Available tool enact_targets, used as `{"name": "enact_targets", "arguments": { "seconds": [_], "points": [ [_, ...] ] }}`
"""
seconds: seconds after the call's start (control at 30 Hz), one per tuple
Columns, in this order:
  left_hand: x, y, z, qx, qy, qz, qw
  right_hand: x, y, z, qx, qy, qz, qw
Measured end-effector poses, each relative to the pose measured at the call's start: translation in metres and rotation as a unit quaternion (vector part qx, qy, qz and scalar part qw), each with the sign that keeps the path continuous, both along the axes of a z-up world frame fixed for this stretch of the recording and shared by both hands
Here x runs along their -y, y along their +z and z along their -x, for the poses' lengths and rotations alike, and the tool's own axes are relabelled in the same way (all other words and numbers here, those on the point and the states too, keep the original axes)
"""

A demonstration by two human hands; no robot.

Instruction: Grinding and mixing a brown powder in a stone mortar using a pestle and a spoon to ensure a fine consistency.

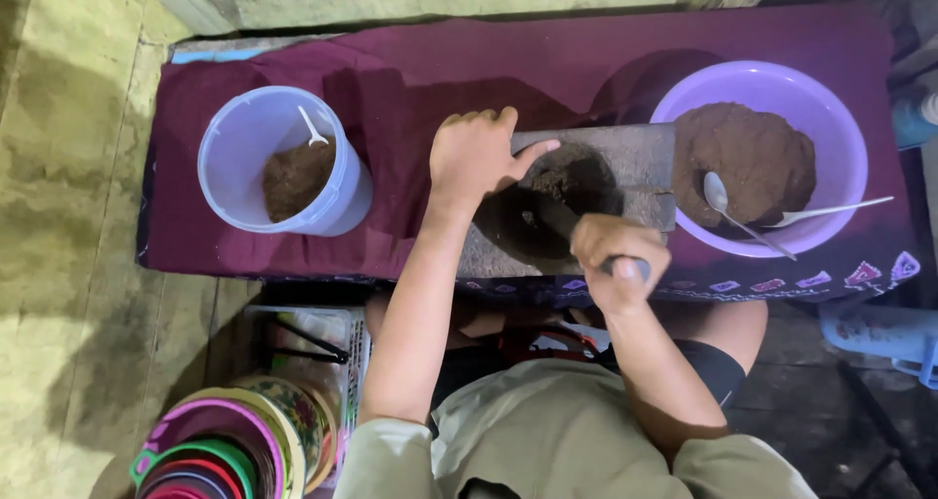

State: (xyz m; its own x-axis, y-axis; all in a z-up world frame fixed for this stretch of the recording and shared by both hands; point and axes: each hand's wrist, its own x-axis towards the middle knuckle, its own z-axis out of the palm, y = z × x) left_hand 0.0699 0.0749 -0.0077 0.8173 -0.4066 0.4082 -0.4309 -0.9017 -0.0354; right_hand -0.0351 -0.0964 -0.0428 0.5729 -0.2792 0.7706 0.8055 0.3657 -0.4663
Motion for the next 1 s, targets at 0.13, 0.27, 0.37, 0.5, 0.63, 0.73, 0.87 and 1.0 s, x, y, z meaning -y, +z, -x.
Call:
{"name": "enact_targets", "arguments": {
  "seconds": [0.13,0.27,0.37,0.5,0.63,0.73,0.87,1.0],
  "points": [
    [0.000,0.009,0.003,-0.095,-0.003,0.004,0.995,0.005,0.024,0.010,-0.009,0.007,-0.002,1.000],
    [0.001,0.002,0.002,-0.104,-0.002,0.028,0.994,0.014,0.060,0.027,-0.022,-0.020,0.034,0.999],
    [-0.001,0.002,-0.004,-0.088,-0.016,0.031,0.996,0.010,0.045,0.016,-0.029,-0.018,0.016,0.999],
    [-0.001,-0.003,0.012,0.025,-0.012,0.009,1.000,0.004,0.017,0.004,-0.018,-0.013,0.006,1.000],
    [-0.002,-0.004,0.016,0.027,-0.023,0.029,0.999,0.020,0.018,0.032,-0.004,-0.035,0.008,0.999],
    [-0.001,-0.002,0.019,0.030,-0.019,0.031,0.999,0.024,0.019,0.045,0.002,-0.051,0.034,0.998],
    [-0.001,0.000,0.024,0.032,-0.012,0.028,0.999,0.020,-0.005,0.036,-0.002,-0.058,0.017,0.998],
    [0.001,0.007,0.021,-0.058,0.013,0.002,0.998,0.028,0.031,0.043,0.022,-0.028,0.028,0.999]
  ]
}}
